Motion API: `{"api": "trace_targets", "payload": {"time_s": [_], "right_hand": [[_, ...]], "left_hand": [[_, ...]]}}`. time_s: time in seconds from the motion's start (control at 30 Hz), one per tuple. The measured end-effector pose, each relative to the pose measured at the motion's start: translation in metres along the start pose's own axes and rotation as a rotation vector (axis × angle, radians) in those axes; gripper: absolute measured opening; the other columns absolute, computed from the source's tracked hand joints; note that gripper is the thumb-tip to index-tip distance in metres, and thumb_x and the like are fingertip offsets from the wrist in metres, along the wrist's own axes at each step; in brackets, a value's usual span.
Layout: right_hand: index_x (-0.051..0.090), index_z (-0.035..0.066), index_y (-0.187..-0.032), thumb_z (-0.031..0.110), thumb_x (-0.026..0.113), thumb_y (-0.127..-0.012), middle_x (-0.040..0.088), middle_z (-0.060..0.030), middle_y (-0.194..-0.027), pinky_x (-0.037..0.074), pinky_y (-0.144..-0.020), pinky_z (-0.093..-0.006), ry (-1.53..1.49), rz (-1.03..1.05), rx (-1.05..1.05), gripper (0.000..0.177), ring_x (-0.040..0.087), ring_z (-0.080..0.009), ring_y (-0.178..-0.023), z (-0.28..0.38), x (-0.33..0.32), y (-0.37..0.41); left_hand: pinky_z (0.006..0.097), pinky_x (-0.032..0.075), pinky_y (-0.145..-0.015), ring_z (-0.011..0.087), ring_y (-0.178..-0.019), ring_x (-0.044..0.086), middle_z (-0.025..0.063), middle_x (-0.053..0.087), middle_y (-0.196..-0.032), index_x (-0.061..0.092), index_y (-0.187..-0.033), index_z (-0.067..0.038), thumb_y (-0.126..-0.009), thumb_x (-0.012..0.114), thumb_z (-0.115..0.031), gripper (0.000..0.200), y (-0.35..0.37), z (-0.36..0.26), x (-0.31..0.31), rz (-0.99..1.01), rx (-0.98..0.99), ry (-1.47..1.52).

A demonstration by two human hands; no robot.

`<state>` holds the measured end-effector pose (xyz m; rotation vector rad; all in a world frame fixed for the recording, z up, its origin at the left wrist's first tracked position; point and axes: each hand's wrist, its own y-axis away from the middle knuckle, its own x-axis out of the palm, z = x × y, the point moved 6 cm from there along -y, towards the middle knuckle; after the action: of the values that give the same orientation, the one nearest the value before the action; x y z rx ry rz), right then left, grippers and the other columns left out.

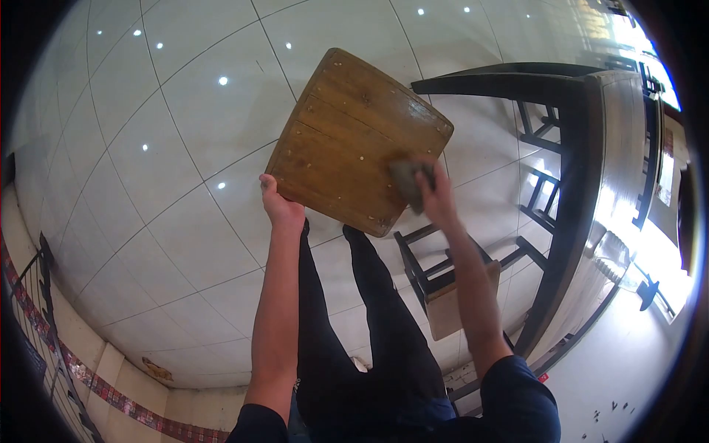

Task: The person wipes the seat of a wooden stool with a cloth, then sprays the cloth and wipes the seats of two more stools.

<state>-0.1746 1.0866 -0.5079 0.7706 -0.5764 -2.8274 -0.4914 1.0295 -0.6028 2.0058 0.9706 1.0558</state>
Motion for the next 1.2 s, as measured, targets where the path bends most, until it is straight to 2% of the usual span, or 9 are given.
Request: {"api": "trace_targets", "payload": {"time_s": [0.17,0.23,0.33,0.47,0.63,0.77,0.87,1.1,1.2], "right_hand": [[0.049,0.010,-0.137,0.017,0.060,-0.098,0.060,-0.0200,-0.129,0.045,-0.099,-0.0461,0.094,-0.040,-0.145,0.041,0.057,-0.0367,-0.120,0.012,-0.025,-0.077],[0.040,0.006,-0.146,0.024,0.063,-0.097,0.045,-0.0214,-0.146,0.036,-0.107,-0.0526,0.556,-0.397,-0.258,0.057,0.043,-0.0393,-0.135,0.035,-0.036,-0.075],[0.034,0.003,-0.151,0.029,0.066,-0.094,0.026,-0.0213,-0.159,0.026,-0.114,-0.0558,0.464,-0.345,-0.395,0.070,0.025,-0.0407,-0.147,0.039,-0.019,-0.055],[0.036,0.006,-0.150,0.028,0.064,-0.095,0.026,-0.0220,-0.160,0.025,-0.116,-0.0551,0.705,-0.217,-0.436,0.066,0.023,-0.0413,-0.149,0.029,0.015,-0.046],[0.047,0.008,-0.142,0.014,0.053,-0.100,0.044,-0.0190,-0.152,0.028,-0.117,-0.0543,0.533,-0.372,-0.433,0.043,0.034,-0.0417,-0.144,0.020,0.007,-0.074],[0.050,0.008,-0.140,0.006,0.052,-0.098,0.049,-0.0168,-0.148,0.030,-0.117,-0.0520,0.317,-0.516,-0.283,0.042,0.037,-0.0413,-0.142,0.032,0.016,-0.088],[0.052,0.007,-0.138,0.000,0.052,-0.095,0.050,-0.0163,-0.147,0.030,-0.117,-0.0501,0.473,-0.537,-0.461,0.044,0.039,-0.0400,-0.141,0.049,0.052,-0.083],[0.060,0.007,-0.128,-0.007,0.053,-0.087,0.055,-0.0138,-0.143,0.037,-0.115,-0.0494,0.306,0.055,-0.574,0.044,0.046,-0.0347,-0.137,0.047,0.129,0.015],[0.061,0.005,-0.123,-0.004,0.053,-0.091,0.060,-0.0133,-0.136,0.037,-0.114,-0.0460,0.180,0.281,-0.498,0.034,0.051,-0.0328,-0.133,0.038,0.134,0.070]], "left_hand": [[0.0491,0.038,-0.111,0.0292,-0.134,0.046,0.0097,0.049,-0.144,0.043,-0.143,-0.008,-0.108,0.029,-0.046,0.054,0.006,-0.001,0.004,-0.033,-0.021,-0.015],[0.0495,0.038,-0.110,0.0293,-0.134,0.046,0.0095,0.049,-0.145,0.043,-0.143,-0.008,-0.108,0.029,-0.046,0.054,0.001,0.001,-0.002,-0.013,-0.029,-0.014],[0.0499,0.038,-0.110,0.0293,-0.134,0.046,0.0092,0.049,-0.145,0.043,-0.143,-0.009,-0.108,0.030,-0.046,0.053,-0.005,0.005,-0.007,0.020,-0.030,0.001],[0.0494,0.039,-0.110,0.0289,-0.133,0.047,0.0089,0.049,-0.145,0.044,-0.143,-0.009,-0.108,0.033,-0.045,0.051,0.004,0.001,0.001,0.013,-0.026,0.023],[0.0475,0.043,-0.107,0.0279,-0.128,0.050,0.0089,0.049,-0.141,0.040,-0.139,-0.010,-0.108,0.036,-0.042,0.045,0.002,0.002,0.007,0.050,0.000,-0.009],[0.0460,0.047,-0.104,0.0267,-0.124,0.053,0.0100,0.048,-0.138,0.035,-0.137,-0.008,-0.108,0.036,-0.041,0.044,0.009,0.000,0.013,-0.006,0.046,-0.033],[0.0456,0.048,-0.104,0.0266,-0.124,0.053,0.0107,0.049,-0.138,0.035,-0.136,-0.007,-0.109,0.035,-0.041,0.044,0.007,0.000,0.012,0.029,0.042,-0.027],[0.0468,0.047,-0.104,0.0271,-0.124,0.053,0.0108,0.049,-0.138,0.036,-0.135,-0.007,-0.109,0.034,-0.041,0.044,0.008,0.001,0.012,0.114,0.027,-0.011],[0.0463,0.046,-0.105,0.0273,-0.124,0.054,0.0111,0.049,-0.139,0.037,-0.136,-0.006,-0.109,0.035,-0.042,0.045,0.006,0.004,0.004,0.001,0.017,0.000]]}}
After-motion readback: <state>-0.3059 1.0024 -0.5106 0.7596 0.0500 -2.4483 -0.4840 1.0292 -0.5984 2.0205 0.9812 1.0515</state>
